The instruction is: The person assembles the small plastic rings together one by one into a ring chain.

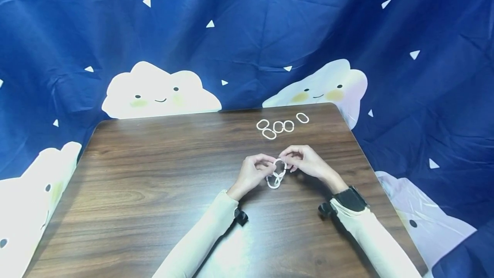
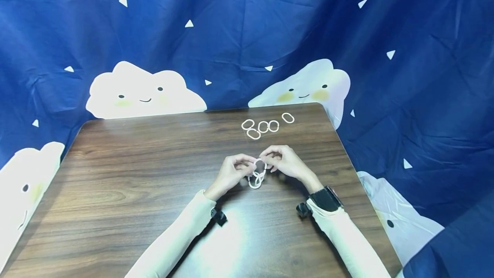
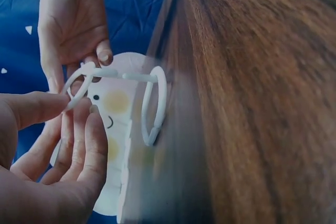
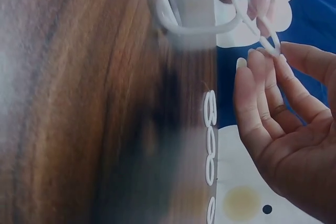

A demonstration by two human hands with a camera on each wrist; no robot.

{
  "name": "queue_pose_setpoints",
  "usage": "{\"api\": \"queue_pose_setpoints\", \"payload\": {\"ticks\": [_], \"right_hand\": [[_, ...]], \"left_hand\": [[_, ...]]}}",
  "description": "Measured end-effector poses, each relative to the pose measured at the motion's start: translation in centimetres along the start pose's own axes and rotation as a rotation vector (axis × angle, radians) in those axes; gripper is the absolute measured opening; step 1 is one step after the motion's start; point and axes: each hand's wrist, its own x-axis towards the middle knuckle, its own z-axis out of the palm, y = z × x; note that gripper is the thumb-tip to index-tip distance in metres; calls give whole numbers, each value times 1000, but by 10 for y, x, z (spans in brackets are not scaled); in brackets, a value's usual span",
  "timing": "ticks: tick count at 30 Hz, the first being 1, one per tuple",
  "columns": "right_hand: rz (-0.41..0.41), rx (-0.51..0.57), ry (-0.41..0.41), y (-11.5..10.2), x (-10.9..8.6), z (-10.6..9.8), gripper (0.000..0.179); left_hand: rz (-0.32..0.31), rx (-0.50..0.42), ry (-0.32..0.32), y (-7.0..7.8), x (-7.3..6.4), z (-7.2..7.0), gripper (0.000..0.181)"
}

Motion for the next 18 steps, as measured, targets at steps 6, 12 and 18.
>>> {"api": "queue_pose_setpoints", "payload": {"ticks": [6, 12, 18], "right_hand": [[41, -26, 22, 4, 10, -5, 26], [52, -38, 62, 7, 22, -13, 28], [68, -79, 122, 18, 37, -22, 27]], "left_hand": [[-5, -33, 25, -3, 1, -2, 22], [-18, -33, 53, -1, 3, -5, 20], [-42, -25, 62, -1, 3, -7, 20]]}}
